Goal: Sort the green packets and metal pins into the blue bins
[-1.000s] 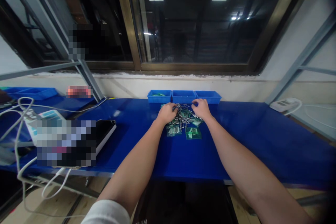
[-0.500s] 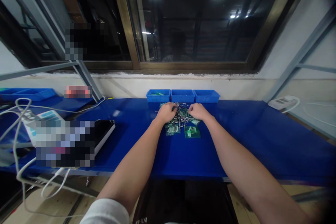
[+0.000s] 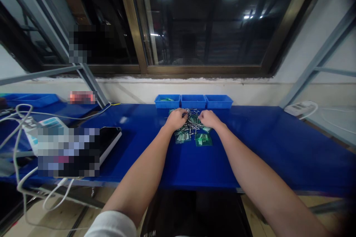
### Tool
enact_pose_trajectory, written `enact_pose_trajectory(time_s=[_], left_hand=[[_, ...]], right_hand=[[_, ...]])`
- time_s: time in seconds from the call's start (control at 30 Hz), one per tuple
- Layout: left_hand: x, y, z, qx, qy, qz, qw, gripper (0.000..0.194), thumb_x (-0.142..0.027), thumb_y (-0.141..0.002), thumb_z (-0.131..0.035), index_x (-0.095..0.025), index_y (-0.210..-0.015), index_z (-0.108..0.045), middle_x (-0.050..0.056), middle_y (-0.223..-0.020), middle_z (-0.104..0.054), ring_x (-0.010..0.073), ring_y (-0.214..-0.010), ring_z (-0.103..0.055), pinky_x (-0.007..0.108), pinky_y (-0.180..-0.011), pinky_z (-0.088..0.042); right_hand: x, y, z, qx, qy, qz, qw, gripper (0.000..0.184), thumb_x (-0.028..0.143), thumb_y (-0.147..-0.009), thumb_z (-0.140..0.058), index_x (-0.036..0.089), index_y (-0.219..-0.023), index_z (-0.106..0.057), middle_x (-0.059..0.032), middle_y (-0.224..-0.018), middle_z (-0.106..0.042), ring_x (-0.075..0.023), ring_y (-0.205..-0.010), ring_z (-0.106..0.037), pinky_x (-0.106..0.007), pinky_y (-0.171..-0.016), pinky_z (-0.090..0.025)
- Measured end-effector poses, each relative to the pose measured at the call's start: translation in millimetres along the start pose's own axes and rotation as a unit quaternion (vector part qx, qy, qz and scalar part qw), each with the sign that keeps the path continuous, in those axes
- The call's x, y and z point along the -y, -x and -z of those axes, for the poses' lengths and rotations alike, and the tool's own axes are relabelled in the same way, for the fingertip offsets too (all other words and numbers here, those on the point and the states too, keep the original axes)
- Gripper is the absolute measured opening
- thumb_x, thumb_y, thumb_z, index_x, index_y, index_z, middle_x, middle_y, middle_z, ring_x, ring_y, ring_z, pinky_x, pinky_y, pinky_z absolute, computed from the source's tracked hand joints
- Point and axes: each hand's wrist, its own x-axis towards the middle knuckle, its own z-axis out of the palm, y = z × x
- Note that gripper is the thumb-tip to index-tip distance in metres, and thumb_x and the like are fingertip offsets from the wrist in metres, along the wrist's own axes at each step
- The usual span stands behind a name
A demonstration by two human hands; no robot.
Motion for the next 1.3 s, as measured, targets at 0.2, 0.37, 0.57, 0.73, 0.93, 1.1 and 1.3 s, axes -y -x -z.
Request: enact_pose_trajectory(time_s=[0.2, 0.37, 0.57, 0.73, 0.93, 1.1, 1.3], left_hand=[[1.5, -0.7, -1.5, -0.005, 0.003, -0.003, 1.0, 0.023, -0.024, -0.083, -0.049, -0.018, -0.098, -0.067, 0.006, -0.101, -0.066, 0.0197, -0.095, -0.061, 0.03, -0.088, -0.047], [0.1, -0.5, -1.8, -0.012, 0.01, -0.005, 1.0, 0.024, -0.023, -0.083, -0.049, -0.017, -0.098, -0.067, 0.007, -0.101, -0.067, 0.0198, -0.095, -0.061, 0.03, -0.088, -0.046], [-3.8, -0.6, -2.7, -0.017, 0.032, -0.025, 0.999, 0.025, -0.024, -0.084, -0.049, -0.016, -0.1, -0.066, 0.008, -0.102, -0.066, 0.0205, -0.096, -0.061, 0.031, -0.088, -0.046], [-12.3, 1.4, 3.0, -0.014, 0.051, -0.057, 0.997, 0.027, -0.033, -0.086, -0.048, -0.018, -0.099, -0.066, 0.006, -0.098, -0.067, 0.0193, -0.091, -0.061, 0.03, -0.084, -0.046], [-16.5, 0.9, 5.7, -0.018, 0.061, -0.065, 0.996, 0.028, -0.034, -0.09, -0.045, -0.018, -0.089, -0.067, 0.006, -0.088, -0.066, 0.0174, -0.084, -0.06, 0.028, -0.078, -0.045], [-14.0, 0.2, 2.8, -0.032, 0.06, -0.05, 0.996, 0.027, -0.034, -0.09, -0.045, -0.018, -0.085, -0.066, 0.005, -0.084, -0.065, 0.0172, -0.079, -0.06, 0.027, -0.073, -0.044], [-12.6, -0.1, 1.1, -0.039, 0.056, -0.056, 0.996, 0.02, -0.028, -0.088, -0.048, -0.017, -0.084, -0.064, 0.005, -0.085, -0.066, 0.0176, -0.08, -0.06, 0.028, -0.075, -0.044]], right_hand=[[2.0, -0.7, -3.2, -0.007, 0.001, 0.019, 1.0, 0.02, 0.028, -0.086, -0.047, 0.017, -0.083, -0.064, -0.015, -0.092, -0.068, -0.0262, -0.091, -0.062, -0.028, -0.069, -0.04], [9.7, 1.8, 1.8, -0.107, -0.08, 0.053, 0.99, 0.017, 0.025, -0.088, -0.046, 0.017, -0.091, -0.061, -0.0091, -0.083, -0.068, -0.0201, -0.081, -0.061, -0.026, -0.068, -0.04], [17.9, 3.6, 2.1, -0.161, -0.226, 0.116, 0.954, 0.017, 0.019, -0.08, -0.053, 0.017, -0.094, -0.063, -0.0037, -0.072, -0.066, -0.0173, -0.071, -0.061, -0.028, -0.069, -0.044], [21.7, -0.8, -3.9, -0.144, -0.407, 0.094, 0.897, 0.011, 0.026, -0.075, -0.056, 0.018, -0.081, -0.061, -0.0014, -0.062, -0.063, -0.015, -0.055, -0.058, -0.028, -0.057, -0.046], [28.8, 0.6, -2.2, -0.108, -0.492, 0.06, 0.862, 0.029, 0.045, -0.069, -0.065, 0.018, -0.074, -0.056, -0.0004, -0.055, -0.06, -0.0124, -0.043, -0.05, -0.025, -0.044, -0.039], [25.5, -1.9, -3.2, -0.148, -0.473, 0.056, 0.867, 0.033, 0.05, -0.068, -0.065, 0.018, -0.072, -0.057, 0.0005, -0.056, -0.058, -0.013, -0.05, -0.052, -0.026, -0.051, -0.041], [24.5, -4.0, -4.1, -0.186, -0.481, 0.064, 0.854, 0.027, 0.043, -0.066, -0.065, 0.018, -0.074, -0.059, -0.0005, -0.061, -0.06, -0.0142, -0.057, -0.055, -0.028, -0.056, -0.044]])
